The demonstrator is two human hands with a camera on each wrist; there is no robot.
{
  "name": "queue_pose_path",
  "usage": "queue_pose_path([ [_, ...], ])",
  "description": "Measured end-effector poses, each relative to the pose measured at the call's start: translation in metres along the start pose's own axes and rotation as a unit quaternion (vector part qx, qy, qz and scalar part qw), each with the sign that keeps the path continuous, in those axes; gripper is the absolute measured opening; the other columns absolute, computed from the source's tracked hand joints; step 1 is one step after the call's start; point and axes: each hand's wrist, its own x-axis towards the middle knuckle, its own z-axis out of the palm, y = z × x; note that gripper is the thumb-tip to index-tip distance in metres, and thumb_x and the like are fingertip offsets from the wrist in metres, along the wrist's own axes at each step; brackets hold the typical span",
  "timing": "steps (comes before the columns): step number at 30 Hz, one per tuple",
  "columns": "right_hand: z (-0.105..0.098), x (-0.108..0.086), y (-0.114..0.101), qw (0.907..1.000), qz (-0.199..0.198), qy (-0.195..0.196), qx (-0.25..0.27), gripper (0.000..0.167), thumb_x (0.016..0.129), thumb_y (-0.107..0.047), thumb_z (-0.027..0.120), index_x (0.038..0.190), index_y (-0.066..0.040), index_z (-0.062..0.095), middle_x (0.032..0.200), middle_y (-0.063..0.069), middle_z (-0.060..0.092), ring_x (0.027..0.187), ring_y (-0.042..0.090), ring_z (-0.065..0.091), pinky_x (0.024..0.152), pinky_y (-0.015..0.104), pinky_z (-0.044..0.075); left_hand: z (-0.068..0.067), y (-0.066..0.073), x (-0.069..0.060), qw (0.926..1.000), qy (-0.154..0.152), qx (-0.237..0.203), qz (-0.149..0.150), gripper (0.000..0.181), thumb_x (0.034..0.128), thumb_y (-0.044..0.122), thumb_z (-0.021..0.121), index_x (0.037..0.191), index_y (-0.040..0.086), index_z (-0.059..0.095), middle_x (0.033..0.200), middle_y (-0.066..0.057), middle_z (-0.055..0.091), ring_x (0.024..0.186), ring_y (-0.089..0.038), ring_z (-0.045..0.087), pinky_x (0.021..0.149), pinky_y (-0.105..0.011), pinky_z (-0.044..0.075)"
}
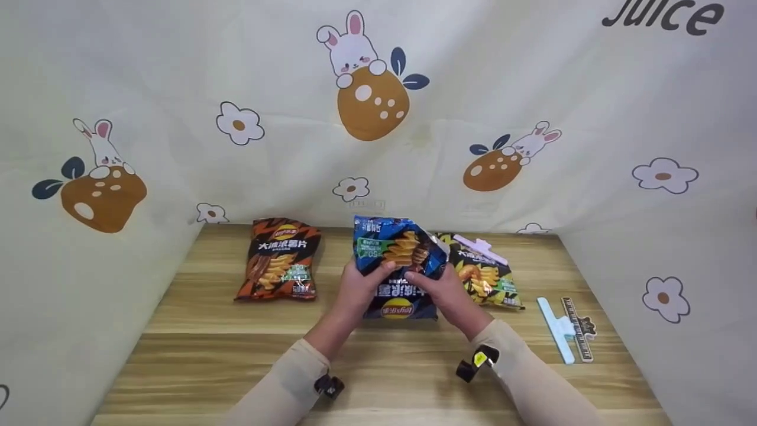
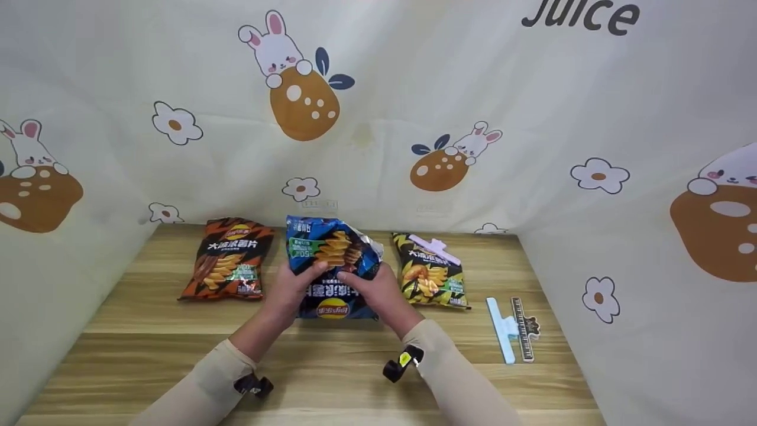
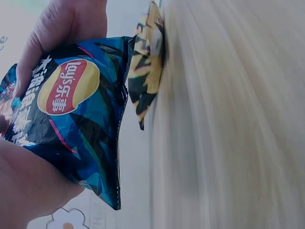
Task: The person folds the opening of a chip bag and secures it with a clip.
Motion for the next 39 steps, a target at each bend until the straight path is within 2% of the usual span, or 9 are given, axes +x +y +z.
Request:
queue_pose_path([
  [14, -0.007, -0.017, -0.006, 0.9984, -0.030, -0.004, -0.047, 0.063, 0.097, -0.022, 0.087, 0.150, -0.003, 0.058, 0.133, 0.018, 0.073, 0.118, 0.035, 0.074, 0.101, 0.047, 0.062, 0.004, 0.008, -0.015, 0.9987, -0.045, 0.004, 0.021, 0.072, 0.0963, 0.036, 0.087, 0.154, 0.009, 0.053, 0.138, -0.012, 0.073, 0.124, -0.031, 0.072, 0.106, -0.046, 0.060],
  [21, -0.012, -0.021, -0.001, 0.9965, -0.020, -0.014, -0.080, 0.064, 0.096, -0.025, 0.089, 0.149, -0.005, 0.060, 0.132, 0.015, 0.074, 0.119, 0.032, 0.074, 0.101, 0.044, 0.063, 0.002, 0.001, -0.017, 0.9983, -0.053, 0.007, 0.021, 0.069, 0.0965, 0.032, 0.087, 0.153, 0.007, 0.055, 0.138, -0.013, 0.073, 0.124, -0.030, 0.072, 0.106, -0.045, 0.059],
  [28, -0.014, -0.022, 0.008, 0.9965, -0.029, -0.023, -0.075, 0.061, 0.095, -0.021, 0.090, 0.145, -0.001, 0.062, 0.131, 0.017, 0.075, 0.119, 0.032, 0.074, 0.102, 0.042, 0.062, -0.002, -0.006, -0.017, 0.9976, -0.064, -0.007, 0.025, 0.061, 0.0967, 0.026, 0.087, 0.146, 0.002, 0.060, 0.133, -0.014, 0.074, 0.122, -0.030, 0.072, 0.107, -0.044, 0.059],
  [33, -0.016, -0.023, 0.019, 0.9967, -0.029, -0.044, -0.062, 0.066, 0.094, -0.016, 0.090, 0.151, -0.003, 0.058, 0.137, 0.018, 0.072, 0.125, 0.034, 0.071, 0.105, 0.044, 0.060, -0.010, -0.012, -0.018, 0.9960, -0.085, 0.028, 0.006, 0.059, 0.0973, 0.027, 0.087, 0.145, 0.003, 0.062, 0.133, -0.013, 0.075, 0.123, -0.029, 0.072, 0.109, -0.044, 0.058],
  [39, -0.020, -0.030, 0.036, 0.9960, -0.013, -0.058, -0.068, 0.073, 0.092, -0.010, 0.091, 0.154, -0.004, 0.052, 0.139, 0.018, 0.069, 0.126, 0.034, 0.070, 0.107, 0.042, 0.059, -0.021, -0.024, -0.022, 0.9893, -0.112, 0.093, -0.012, 0.060, 0.0953, 0.024, 0.089, 0.146, 0.005, 0.064, 0.136, -0.012, 0.075, 0.128, -0.030, 0.071, 0.115, -0.047, 0.053],
])
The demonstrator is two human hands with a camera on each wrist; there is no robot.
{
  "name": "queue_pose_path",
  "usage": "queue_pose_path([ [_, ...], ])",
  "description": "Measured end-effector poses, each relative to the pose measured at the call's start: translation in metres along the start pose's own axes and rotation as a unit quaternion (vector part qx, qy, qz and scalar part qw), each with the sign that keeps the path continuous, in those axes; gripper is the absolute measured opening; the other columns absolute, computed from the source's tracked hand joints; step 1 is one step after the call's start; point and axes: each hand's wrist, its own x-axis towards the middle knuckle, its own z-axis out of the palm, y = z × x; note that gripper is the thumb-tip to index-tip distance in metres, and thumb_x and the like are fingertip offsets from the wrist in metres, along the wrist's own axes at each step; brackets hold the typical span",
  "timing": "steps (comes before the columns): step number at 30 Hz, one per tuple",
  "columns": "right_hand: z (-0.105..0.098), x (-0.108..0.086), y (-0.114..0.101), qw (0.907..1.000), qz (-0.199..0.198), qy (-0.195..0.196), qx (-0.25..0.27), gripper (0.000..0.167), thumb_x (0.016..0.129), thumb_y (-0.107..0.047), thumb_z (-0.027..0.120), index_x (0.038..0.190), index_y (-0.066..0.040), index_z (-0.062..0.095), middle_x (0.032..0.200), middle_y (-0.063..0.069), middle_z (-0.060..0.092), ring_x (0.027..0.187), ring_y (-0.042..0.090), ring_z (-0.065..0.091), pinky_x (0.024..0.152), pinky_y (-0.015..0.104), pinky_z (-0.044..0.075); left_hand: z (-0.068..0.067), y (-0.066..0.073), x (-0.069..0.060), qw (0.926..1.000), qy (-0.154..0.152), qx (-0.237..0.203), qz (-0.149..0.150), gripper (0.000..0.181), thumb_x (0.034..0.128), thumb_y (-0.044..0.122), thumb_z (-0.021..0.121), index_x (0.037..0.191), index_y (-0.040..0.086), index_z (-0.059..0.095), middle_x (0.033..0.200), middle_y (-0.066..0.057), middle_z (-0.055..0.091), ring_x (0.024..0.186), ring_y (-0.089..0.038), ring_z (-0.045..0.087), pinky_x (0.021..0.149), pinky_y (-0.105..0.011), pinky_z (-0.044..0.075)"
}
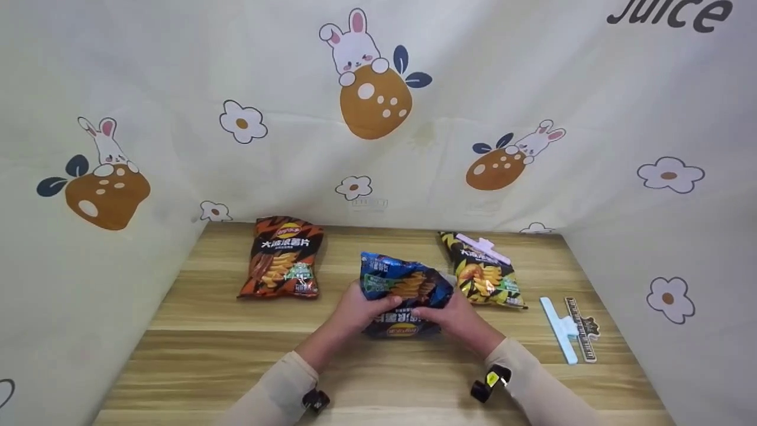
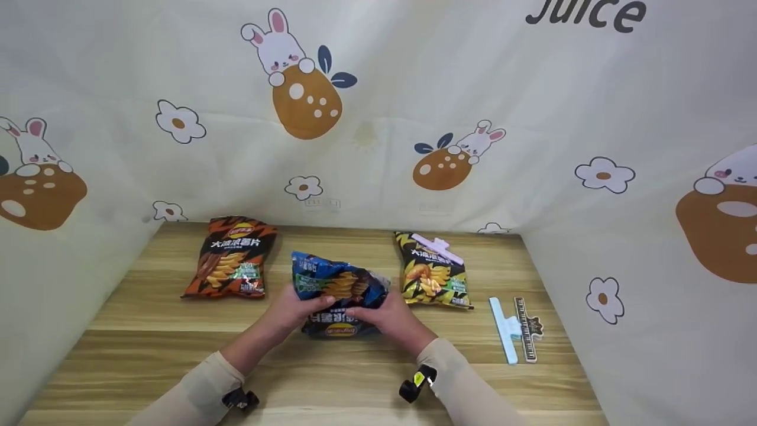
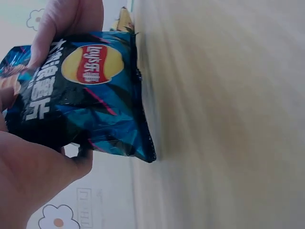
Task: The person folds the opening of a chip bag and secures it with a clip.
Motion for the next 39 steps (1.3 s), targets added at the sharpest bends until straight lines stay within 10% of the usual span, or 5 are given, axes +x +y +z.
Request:
queue_pose_path([
  [23, -0.003, -0.013, -0.002, 0.9994, -0.011, 0.024, 0.021, 0.062, 0.096, -0.011, 0.087, 0.151, -0.005, 0.059, 0.133, 0.020, 0.073, 0.122, 0.033, 0.072, 0.104, 0.042, 0.061, -0.002, -0.008, -0.004, 0.9999, -0.004, 0.011, -0.005, 0.058, 0.0925, 0.022, 0.091, 0.142, 0.002, 0.068, 0.132, -0.013, 0.077, 0.123, -0.030, 0.073, 0.110, -0.043, 0.057],
  [39, -0.017, -0.026, -0.012, 0.9769, -0.161, 0.133, -0.045, 0.021, 0.098, 0.005, 0.080, 0.118, 0.001, 0.074, 0.111, 0.013, 0.075, 0.104, 0.024, 0.071, 0.089, 0.031, 0.063, -0.002, -0.008, -0.005, 0.9999, 0.000, 0.012, -0.007, 0.059, 0.0920, 0.022, 0.091, 0.142, 0.002, 0.068, 0.134, -0.014, 0.076, 0.125, -0.032, 0.072, 0.112, -0.046, 0.056],
])
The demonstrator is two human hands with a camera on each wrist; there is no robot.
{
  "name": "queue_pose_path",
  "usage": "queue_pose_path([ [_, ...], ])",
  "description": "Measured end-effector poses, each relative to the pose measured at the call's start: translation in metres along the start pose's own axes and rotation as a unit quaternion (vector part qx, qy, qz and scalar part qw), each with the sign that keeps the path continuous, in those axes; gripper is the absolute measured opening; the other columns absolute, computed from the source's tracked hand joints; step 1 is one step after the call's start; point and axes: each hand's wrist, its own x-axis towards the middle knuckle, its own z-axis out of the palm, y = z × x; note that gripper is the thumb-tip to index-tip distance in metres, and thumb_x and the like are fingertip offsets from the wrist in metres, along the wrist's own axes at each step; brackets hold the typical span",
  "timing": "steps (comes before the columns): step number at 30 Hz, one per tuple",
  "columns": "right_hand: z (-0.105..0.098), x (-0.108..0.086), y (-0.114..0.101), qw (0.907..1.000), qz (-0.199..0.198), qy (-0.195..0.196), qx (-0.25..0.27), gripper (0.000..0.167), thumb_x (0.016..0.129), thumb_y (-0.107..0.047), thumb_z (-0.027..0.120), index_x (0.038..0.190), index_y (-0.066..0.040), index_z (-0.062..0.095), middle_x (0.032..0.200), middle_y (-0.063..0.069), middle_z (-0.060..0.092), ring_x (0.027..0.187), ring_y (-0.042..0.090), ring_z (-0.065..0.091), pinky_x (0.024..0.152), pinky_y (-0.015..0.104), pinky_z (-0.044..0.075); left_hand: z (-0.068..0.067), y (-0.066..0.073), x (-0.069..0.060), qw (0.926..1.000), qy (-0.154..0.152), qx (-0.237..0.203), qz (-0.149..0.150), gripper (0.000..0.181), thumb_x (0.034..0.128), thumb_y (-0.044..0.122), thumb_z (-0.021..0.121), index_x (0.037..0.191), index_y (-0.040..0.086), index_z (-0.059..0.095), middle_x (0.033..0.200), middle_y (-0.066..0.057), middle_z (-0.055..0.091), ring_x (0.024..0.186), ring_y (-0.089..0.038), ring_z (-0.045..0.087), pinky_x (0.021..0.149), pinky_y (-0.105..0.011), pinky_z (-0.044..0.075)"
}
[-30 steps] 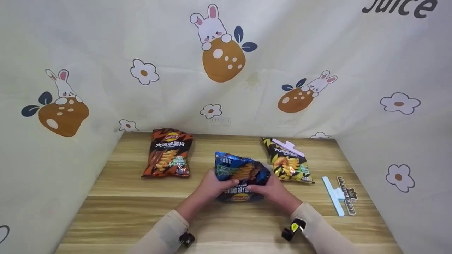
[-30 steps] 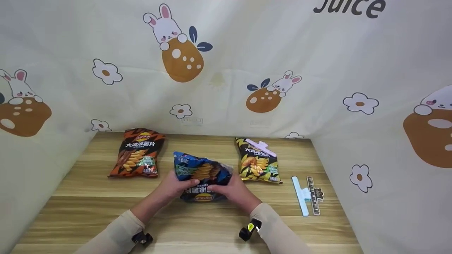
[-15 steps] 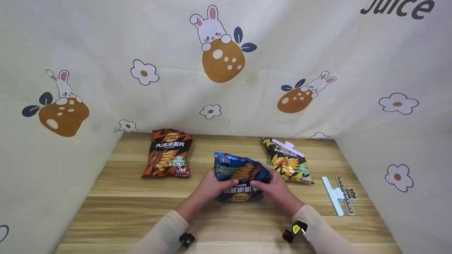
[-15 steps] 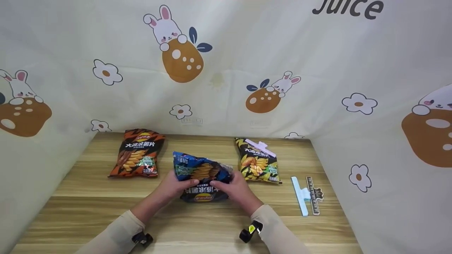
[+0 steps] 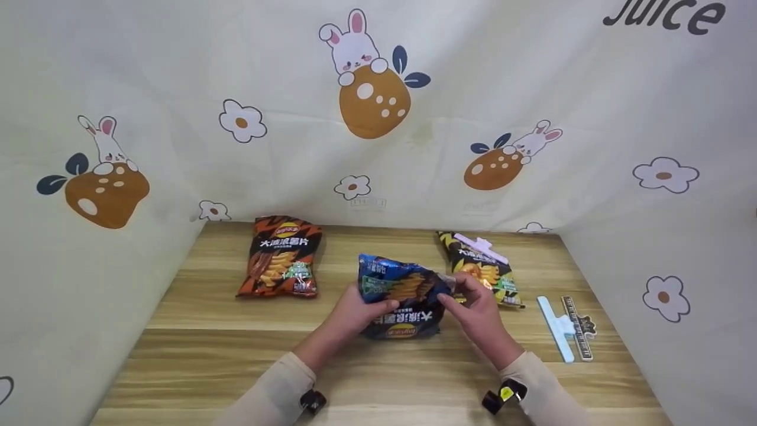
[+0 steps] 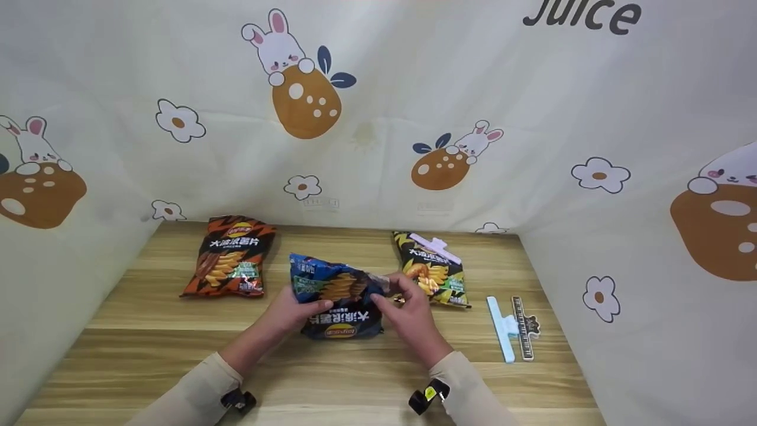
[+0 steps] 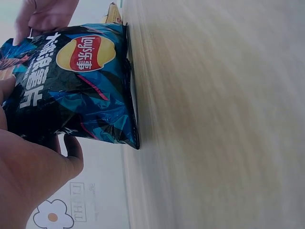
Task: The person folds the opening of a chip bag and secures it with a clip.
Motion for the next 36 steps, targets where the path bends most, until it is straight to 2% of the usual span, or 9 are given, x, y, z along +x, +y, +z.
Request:
queue_pose_path([
  [5, 0.001, 0.000, 0.002, 0.9993, -0.022, 0.022, -0.020, 0.016, 0.096, 0.010, 0.077, 0.103, -0.004, 0.076, 0.104, 0.010, 0.075, 0.099, 0.020, 0.071, 0.087, 0.028, 0.059, -0.001, -0.001, 0.001, 1.0000, -0.003, -0.002, -0.003, 0.058, 0.0919, 0.023, 0.092, 0.141, 0.003, 0.068, 0.132, -0.012, 0.077, 0.124, -0.031, 0.073, 0.112, -0.046, 0.056],
  [12, 0.001, 0.001, 0.002, 0.9987, -0.024, 0.033, -0.031, 0.006, 0.096, 0.011, 0.076, 0.096, 0.011, 0.069, 0.097, 0.014, 0.073, 0.093, 0.011, 0.070, 0.082, 0.027, 0.058, -0.004, -0.002, 0.001, 0.9998, 0.006, 0.003, -0.017, 0.062, 0.0928, 0.027, 0.091, 0.142, 0.002, 0.066, 0.133, -0.013, 0.076, 0.126, -0.031, 0.071, 0.113, -0.049, 0.054],
  [18, 0.001, 0.001, 0.000, 0.9986, -0.013, 0.038, -0.035, 0.010, 0.097, 0.011, 0.076, 0.095, 0.001, 0.074, 0.096, 0.009, 0.075, 0.092, 0.017, 0.071, 0.078, 0.027, 0.058, -0.007, 0.005, 0.001, 0.9999, -0.004, 0.005, -0.011, 0.069, 0.0930, 0.030, 0.091, 0.148, 0.003, 0.061, 0.138, -0.013, 0.073, 0.130, -0.033, 0.069, 0.115, -0.050, 0.053],
  [22, 0.001, 0.001, 0.002, 0.9986, -0.017, 0.034, -0.038, 0.014, 0.097, 0.012, 0.075, 0.093, -0.001, 0.074, 0.099, 0.010, 0.076, 0.095, 0.018, 0.071, 0.081, 0.030, 0.060, -0.016, 0.014, 0.004, 0.9999, -0.004, -0.011, -0.005, 0.075, 0.0937, 0.032, 0.091, 0.154, 0.004, 0.054, 0.140, -0.014, 0.072, 0.132, -0.034, 0.068, 0.116, -0.050, 0.052],
  [26, 0.001, 0.002, 0.001, 0.9986, -0.018, 0.034, -0.037, 0.017, 0.096, 0.014, 0.075, 0.093, -0.003, 0.075, 0.099, 0.006, 0.077, 0.094, 0.018, 0.071, 0.082, 0.031, 0.060, -0.029, 0.030, 0.009, 0.9992, -0.009, -0.025, 0.029, 0.072, 0.0946, 0.030, 0.090, 0.151, 0.005, 0.054, 0.140, -0.015, 0.068, 0.136, -0.034, 0.064, 0.115, -0.047, 0.053],
  [31, 0.000, 0.002, 0.003, 0.9988, -0.016, 0.031, -0.033, 0.012, 0.097, 0.009, 0.077, 0.095, -0.003, 0.077, 0.099, 0.015, 0.077, 0.093, 0.019, 0.071, 0.079, 0.028, 0.058, -0.041, 0.054, 0.020, 0.9916, -0.020, 0.018, 0.126, 0.051, 0.0977, 0.025, 0.086, 0.137, 0.006, 0.060, 0.136, -0.012, 0.065, 0.131, -0.030, 0.061, 0.115, -0.053, 0.050],
  [34, 0.000, 0.002, 0.004, 0.9987, -0.020, 0.031, -0.034, 0.010, 0.097, 0.009, 0.077, 0.096, -0.001, 0.077, 0.100, 0.014, 0.077, 0.092, 0.017, 0.071, 0.078, 0.026, 0.058, -0.045, 0.071, 0.024, 0.9757, -0.013, 0.103, 0.193, 0.048, 0.0988, 0.026, 0.085, 0.137, 0.007, 0.064, 0.135, -0.007, 0.066, 0.130, -0.028, 0.061, 0.117, -0.058, 0.046],
  [35, 0.000, 0.002, 0.004, 0.9987, -0.021, 0.032, -0.034, 0.010, 0.097, 0.009, 0.077, 0.096, -0.001, 0.076, 0.100, 0.014, 0.077, 0.091, 0.017, 0.071, 0.077, 0.025, 0.057, -0.046, 0.078, 0.025, 0.9667, -0.014, 0.141, 0.213, 0.047, 0.0992, 0.028, 0.085, 0.137, 0.008, 0.065, 0.135, -0.005, 0.066, 0.130, -0.026, 0.061, 0.116, -0.056, 0.048],
  [36, 0.000, 0.002, 0.004, 0.9987, -0.023, 0.031, -0.034, 0.010, 0.097, 0.010, 0.076, 0.096, 0.000, 0.076, 0.099, 0.012, 0.076, 0.090, 0.016, 0.070, 0.076, 0.025, 0.057, -0.046, 0.084, 0.025, 0.9543, -0.015, 0.187, 0.232, 0.046, 0.0993, 0.031, 0.085, 0.136, 0.010, 0.066, 0.135, -0.003, 0.066, 0.129, -0.025, 0.062, 0.115, -0.054, 0.050],
])
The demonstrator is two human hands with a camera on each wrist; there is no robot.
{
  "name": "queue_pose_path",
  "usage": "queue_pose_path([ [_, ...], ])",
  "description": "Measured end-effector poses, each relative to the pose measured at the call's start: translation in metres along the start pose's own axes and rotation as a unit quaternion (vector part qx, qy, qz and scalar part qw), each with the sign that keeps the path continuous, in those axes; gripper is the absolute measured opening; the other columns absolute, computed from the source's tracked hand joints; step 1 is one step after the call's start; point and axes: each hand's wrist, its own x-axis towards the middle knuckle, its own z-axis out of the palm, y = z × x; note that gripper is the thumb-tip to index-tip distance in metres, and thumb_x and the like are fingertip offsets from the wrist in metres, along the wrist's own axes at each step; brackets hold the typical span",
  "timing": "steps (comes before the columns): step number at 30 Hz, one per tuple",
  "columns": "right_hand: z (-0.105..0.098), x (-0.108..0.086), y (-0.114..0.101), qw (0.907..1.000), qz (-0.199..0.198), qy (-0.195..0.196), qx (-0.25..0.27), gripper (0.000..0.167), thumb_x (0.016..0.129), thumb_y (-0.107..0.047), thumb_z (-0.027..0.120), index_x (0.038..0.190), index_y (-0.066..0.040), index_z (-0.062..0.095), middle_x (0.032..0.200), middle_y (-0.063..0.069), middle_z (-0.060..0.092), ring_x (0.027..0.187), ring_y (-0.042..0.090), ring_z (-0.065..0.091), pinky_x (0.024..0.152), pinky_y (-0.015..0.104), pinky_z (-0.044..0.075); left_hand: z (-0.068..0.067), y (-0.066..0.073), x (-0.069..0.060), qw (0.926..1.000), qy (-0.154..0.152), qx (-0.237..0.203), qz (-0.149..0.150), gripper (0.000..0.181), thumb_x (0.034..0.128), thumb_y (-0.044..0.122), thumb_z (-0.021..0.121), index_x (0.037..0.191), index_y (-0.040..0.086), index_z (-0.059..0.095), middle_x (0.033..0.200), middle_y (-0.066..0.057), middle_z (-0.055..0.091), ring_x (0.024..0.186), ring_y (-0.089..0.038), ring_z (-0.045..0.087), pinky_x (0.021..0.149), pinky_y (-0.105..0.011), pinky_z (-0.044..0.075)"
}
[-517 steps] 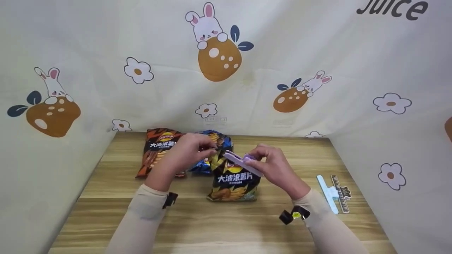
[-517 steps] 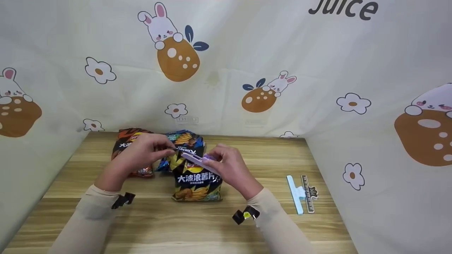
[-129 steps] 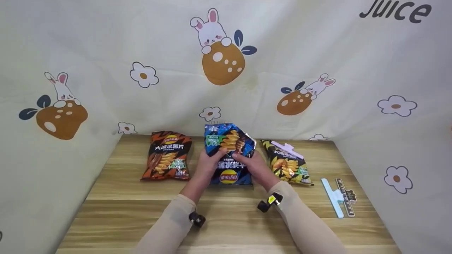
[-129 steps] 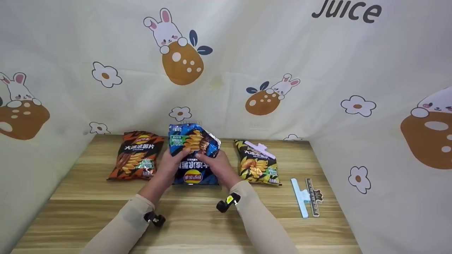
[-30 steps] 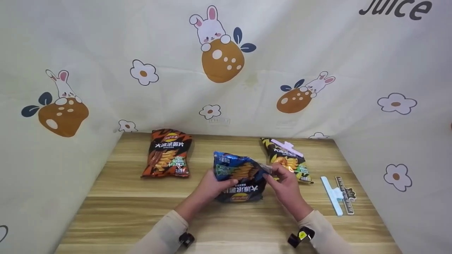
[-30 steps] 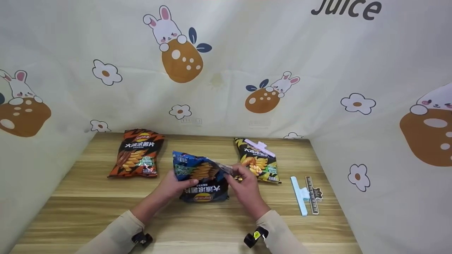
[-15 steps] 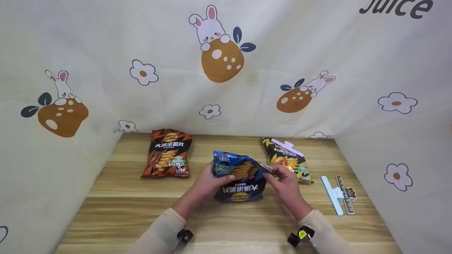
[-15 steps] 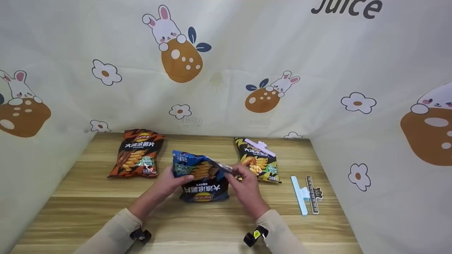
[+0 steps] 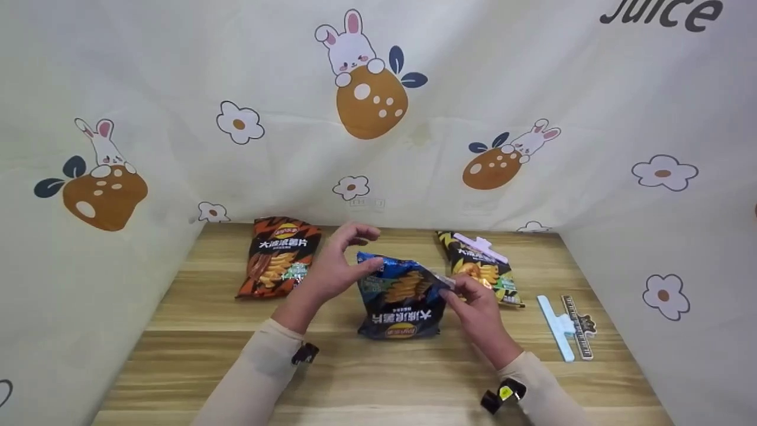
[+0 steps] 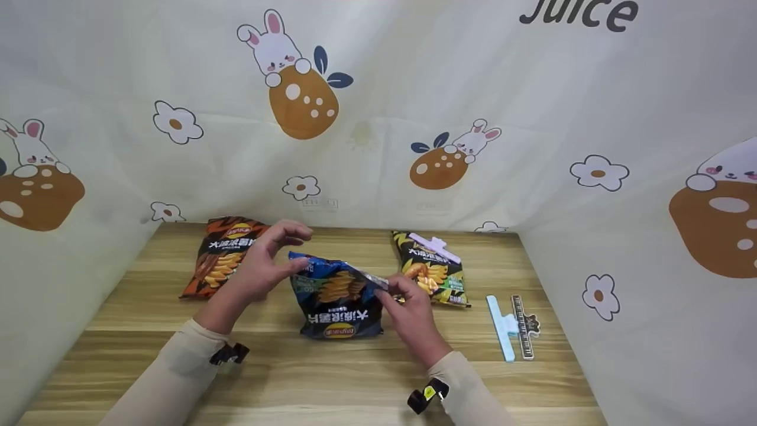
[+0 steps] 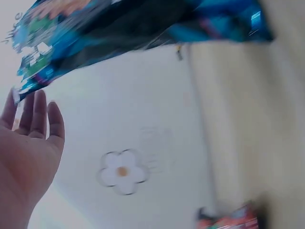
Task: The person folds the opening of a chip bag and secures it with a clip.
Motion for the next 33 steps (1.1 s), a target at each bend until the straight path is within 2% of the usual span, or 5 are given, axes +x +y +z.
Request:
queue_pose_path([
  [2, 0.000, 0.000, 0.000, 1.0000, -0.004, 0.000, 0.003, 0.011, 0.097, 0.012, 0.075, 0.096, 0.001, 0.075, 0.098, 0.010, 0.076, 0.089, 0.015, 0.069, 0.075, 0.024, 0.057, -0.003, 0.011, 0.007, 0.9940, -0.024, 0.097, 0.044, 0.044, 0.0999, 0.037, 0.085, 0.134, 0.013, 0.069, 0.133, 0.000, 0.068, 0.127, -0.022, 0.063, 0.112, -0.049, 0.053],
  [6, 0.000, 0.000, 0.000, 1.0000, -0.005, -0.002, 0.006, 0.013, 0.099, 0.013, 0.073, 0.095, 0.000, 0.074, 0.097, 0.006, 0.074, 0.089, 0.015, 0.068, 0.075, 0.024, 0.057, 0.001, 0.033, 0.021, 0.9562, -0.090, 0.256, 0.109, 0.042, 0.1025, 0.047, 0.080, 0.131, 0.017, 0.071, 0.127, 0.001, 0.070, 0.120, -0.020, 0.066, 0.105, -0.044, 0.056],
  [13, 0.000, -0.001, 0.000, 1.0000, 0.001, -0.001, 0.004, 0.014, 0.099, 0.010, 0.074, 0.096, -0.003, 0.075, 0.098, 0.011, 0.075, 0.089, 0.017, 0.069, 0.076, 0.025, 0.058, 0.019, 0.046, 0.035, 0.9118, -0.203, 0.350, 0.071, 0.042, 0.1082, 0.052, 0.070, 0.134, 0.019, 0.072, 0.126, 0.000, 0.068, 0.114, -0.021, 0.068, 0.102, -0.045, 0.059],
  [26, 0.001, 0.000, 0.000, 0.9999, 0.011, -0.005, 0.006, 0.006, 0.101, 0.007, 0.074, 0.099, 0.001, 0.073, 0.101, 0.011, 0.075, 0.094, 0.019, 0.071, 0.080, 0.027, 0.059, 0.024, 0.046, 0.041, 0.9021, -0.252, 0.350, 0.025, 0.040, 0.1132, 0.051, 0.059, 0.126, 0.017, 0.075, 0.113, 0.003, 0.074, 0.099, -0.016, 0.068, 0.091, -0.042, 0.060],
  [33, 0.003, 0.000, 0.002, 1.0000, -0.007, 0.000, -0.005, 0.004, 0.101, 0.005, 0.075, 0.100, 0.007, 0.072, 0.094, 0.009, 0.073, 0.088, 0.014, 0.069, 0.076, 0.024, 0.056, 0.023, 0.050, 0.043, 0.8980, -0.257, 0.352, 0.059, 0.030, 0.1164, 0.034, 0.056, 0.110, 0.012, 0.074, 0.090, 0.000, 0.070, 0.085, -0.022, 0.066, 0.083, -0.047, 0.058],
])
